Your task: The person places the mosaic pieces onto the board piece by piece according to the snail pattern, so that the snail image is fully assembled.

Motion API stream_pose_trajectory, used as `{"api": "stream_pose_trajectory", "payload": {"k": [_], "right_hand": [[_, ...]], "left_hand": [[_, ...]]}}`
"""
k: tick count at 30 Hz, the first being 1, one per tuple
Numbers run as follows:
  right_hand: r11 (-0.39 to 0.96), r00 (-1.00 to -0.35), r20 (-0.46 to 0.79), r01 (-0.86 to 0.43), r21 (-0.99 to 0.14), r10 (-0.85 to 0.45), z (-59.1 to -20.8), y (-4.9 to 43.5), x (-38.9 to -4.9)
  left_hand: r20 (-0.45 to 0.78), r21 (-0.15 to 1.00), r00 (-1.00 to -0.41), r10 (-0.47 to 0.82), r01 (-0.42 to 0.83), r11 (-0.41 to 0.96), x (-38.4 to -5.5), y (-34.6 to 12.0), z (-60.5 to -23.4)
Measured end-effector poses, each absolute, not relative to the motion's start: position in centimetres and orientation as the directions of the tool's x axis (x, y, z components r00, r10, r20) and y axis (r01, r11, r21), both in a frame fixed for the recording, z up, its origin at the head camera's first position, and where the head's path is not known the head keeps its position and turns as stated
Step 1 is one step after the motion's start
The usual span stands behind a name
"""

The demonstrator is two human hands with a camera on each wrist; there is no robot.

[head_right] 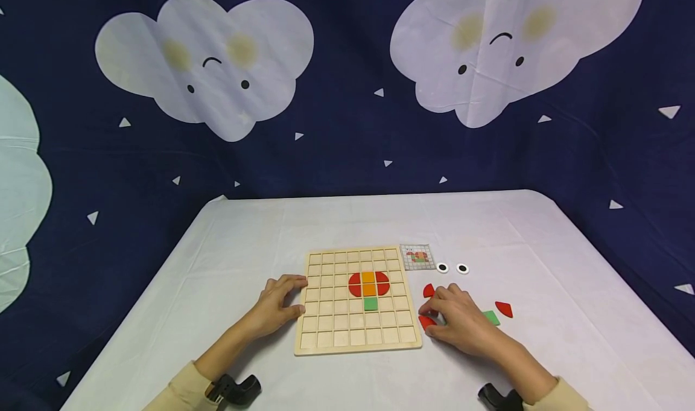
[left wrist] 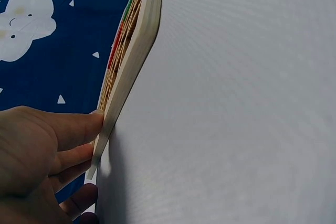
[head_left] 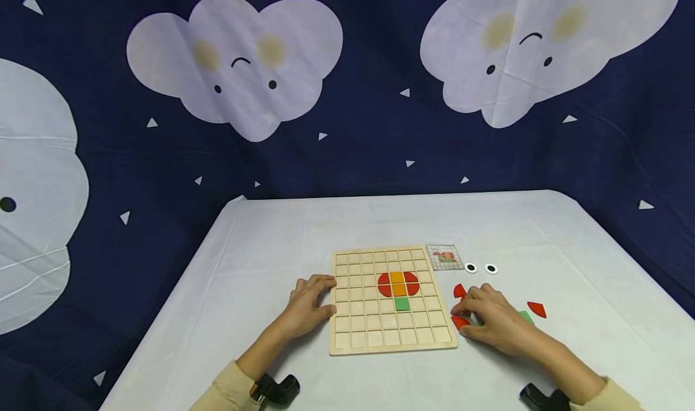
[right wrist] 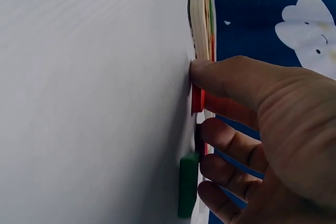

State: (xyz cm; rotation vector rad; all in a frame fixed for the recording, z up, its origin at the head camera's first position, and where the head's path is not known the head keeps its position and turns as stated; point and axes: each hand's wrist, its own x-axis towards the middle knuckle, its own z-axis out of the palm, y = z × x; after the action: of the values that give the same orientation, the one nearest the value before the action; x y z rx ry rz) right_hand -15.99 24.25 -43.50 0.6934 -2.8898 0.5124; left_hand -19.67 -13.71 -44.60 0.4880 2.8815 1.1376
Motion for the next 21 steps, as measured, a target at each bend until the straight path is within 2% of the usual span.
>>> {"api": "stream_pose_trajectory", "payload": {"k": [9,21], "right_hand": [[0.842,-0.902,0.182,-0.431,-0.323,-0.392,-43.6,23.9,-16.2],[0.818,-0.891,0.243,-0.449,-0.359,-0.382,-42.5,21.1,-18.1]], "left_hand": [[0.116,0.662,-0.949,0.292,0.293,0.69,-19.6,-13.8,-44.7],[0.099,0.672,-0.954,0.283,0.274,0.688,-19.6,-13.7,-44.5]]}}
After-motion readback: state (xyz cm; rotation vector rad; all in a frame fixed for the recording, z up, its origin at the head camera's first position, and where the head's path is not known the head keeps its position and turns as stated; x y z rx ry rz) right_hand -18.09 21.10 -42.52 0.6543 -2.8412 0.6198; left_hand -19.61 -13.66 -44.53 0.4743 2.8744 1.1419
